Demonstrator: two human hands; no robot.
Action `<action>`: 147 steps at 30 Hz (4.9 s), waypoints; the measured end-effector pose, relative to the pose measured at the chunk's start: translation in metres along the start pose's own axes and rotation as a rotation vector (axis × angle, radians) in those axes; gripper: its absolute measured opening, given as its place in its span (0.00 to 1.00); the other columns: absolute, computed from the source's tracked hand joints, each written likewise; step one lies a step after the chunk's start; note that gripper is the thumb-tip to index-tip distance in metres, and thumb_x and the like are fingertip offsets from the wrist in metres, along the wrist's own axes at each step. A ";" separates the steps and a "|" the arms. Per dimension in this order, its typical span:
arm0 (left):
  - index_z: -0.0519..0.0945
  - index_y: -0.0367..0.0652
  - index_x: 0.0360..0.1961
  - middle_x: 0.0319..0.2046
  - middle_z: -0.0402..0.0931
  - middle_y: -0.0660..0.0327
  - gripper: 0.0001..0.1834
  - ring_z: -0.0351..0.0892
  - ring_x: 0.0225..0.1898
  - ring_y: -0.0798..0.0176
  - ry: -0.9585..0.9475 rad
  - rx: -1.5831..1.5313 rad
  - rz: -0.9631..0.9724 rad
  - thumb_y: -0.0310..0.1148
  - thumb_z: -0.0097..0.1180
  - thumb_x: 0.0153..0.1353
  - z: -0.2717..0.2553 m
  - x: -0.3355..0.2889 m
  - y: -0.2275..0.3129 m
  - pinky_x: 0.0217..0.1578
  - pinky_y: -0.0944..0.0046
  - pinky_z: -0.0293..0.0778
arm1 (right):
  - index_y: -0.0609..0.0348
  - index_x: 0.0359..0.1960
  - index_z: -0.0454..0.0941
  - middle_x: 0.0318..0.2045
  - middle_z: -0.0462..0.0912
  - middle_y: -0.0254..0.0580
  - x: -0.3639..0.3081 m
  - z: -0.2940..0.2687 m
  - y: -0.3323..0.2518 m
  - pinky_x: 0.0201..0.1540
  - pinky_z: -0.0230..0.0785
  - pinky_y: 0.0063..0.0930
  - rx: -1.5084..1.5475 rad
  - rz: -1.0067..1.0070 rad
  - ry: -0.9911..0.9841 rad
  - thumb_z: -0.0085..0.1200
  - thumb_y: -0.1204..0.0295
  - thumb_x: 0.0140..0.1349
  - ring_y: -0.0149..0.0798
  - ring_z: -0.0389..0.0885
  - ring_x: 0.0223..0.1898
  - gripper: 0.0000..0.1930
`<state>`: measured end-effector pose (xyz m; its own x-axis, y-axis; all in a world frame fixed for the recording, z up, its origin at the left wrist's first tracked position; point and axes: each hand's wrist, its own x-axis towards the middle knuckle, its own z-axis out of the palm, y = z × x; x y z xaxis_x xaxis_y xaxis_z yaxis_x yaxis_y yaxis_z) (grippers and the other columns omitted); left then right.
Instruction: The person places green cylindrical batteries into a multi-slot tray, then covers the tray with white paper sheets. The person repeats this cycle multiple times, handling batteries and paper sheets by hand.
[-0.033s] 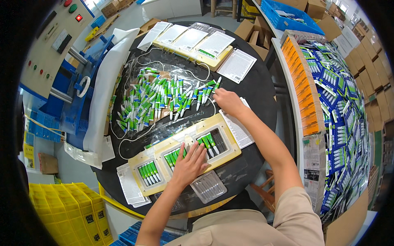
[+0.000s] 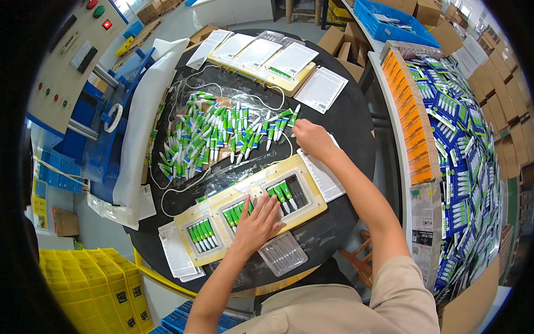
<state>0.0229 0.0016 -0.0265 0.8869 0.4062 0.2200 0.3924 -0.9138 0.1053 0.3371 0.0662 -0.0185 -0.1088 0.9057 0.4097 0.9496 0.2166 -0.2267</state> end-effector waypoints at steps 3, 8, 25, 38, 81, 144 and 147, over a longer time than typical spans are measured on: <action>0.77 0.43 0.62 0.66 0.72 0.59 0.28 0.64 0.72 0.57 -0.001 0.034 -0.024 0.50 0.57 0.67 -0.002 -0.001 0.003 0.74 0.36 0.49 | 0.64 0.38 0.81 0.40 0.84 0.45 -0.038 -0.032 -0.027 0.42 0.79 0.35 0.333 0.236 0.220 0.62 0.81 0.55 0.44 0.86 0.40 0.08; 0.75 0.42 0.64 0.68 0.70 0.59 0.31 0.64 0.72 0.59 -0.013 -0.001 -0.037 0.51 0.57 0.67 0.000 0.003 0.005 0.74 0.38 0.49 | 0.63 0.40 0.84 0.39 0.86 0.48 -0.108 -0.042 -0.099 0.45 0.79 0.36 0.445 0.363 0.260 0.65 0.83 0.54 0.50 0.86 0.43 0.11; 0.68 0.44 0.71 0.72 0.64 0.61 0.37 0.59 0.75 0.62 -0.070 -0.107 -0.032 0.53 0.55 0.67 -0.010 0.008 0.010 0.75 0.36 0.44 | 0.62 0.37 0.81 0.34 0.82 0.44 -0.070 -0.010 -0.083 0.40 0.73 0.40 0.025 0.291 0.377 0.59 0.78 0.60 0.50 0.80 0.38 0.05; 0.72 0.43 0.67 0.70 0.67 0.58 0.30 0.63 0.73 0.58 -0.052 -0.246 -0.121 0.48 0.56 0.69 -0.025 -0.014 0.037 0.73 0.37 0.48 | 0.52 0.38 0.80 0.32 0.79 0.34 0.012 -0.004 0.048 0.48 0.71 0.32 -0.389 -0.109 -0.059 0.58 0.71 0.59 0.39 0.79 0.44 0.06; 0.75 0.39 0.62 0.65 0.74 0.51 0.32 0.74 0.64 0.51 -0.211 0.181 -0.653 0.39 0.68 0.57 -0.068 -0.328 -0.067 0.68 0.42 0.60 | 0.64 0.53 0.80 0.50 0.85 0.50 -0.182 -0.101 -0.035 0.50 0.80 0.39 -0.197 0.163 -0.115 0.52 0.77 0.61 0.49 0.85 0.50 0.18; 0.60 0.50 0.76 0.76 0.50 0.44 0.44 0.45 0.77 0.36 -0.199 0.003 -0.508 0.65 0.49 0.67 -0.077 -0.143 -0.043 0.70 0.24 0.44 | 0.67 0.56 0.79 0.59 0.81 0.53 -0.134 0.002 -0.259 0.67 0.70 0.42 -0.073 -0.187 -0.073 0.53 0.76 0.61 0.49 0.78 0.63 0.20; 0.62 0.57 0.76 0.76 0.52 0.48 0.41 0.45 0.77 0.35 -0.074 0.018 -0.543 0.63 0.51 0.66 -0.066 -0.125 -0.061 0.70 0.25 0.46 | 0.67 0.56 0.79 0.59 0.80 0.53 -0.144 0.008 -0.260 0.66 0.70 0.42 -0.070 -0.197 -0.100 0.53 0.75 0.61 0.49 0.78 0.63 0.20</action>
<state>-0.1284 0.0070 0.0039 0.5702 0.8186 0.0698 0.8022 -0.5731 0.1677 0.1030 -0.1177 -0.0257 -0.3196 0.8808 0.3493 0.9247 0.3704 -0.0879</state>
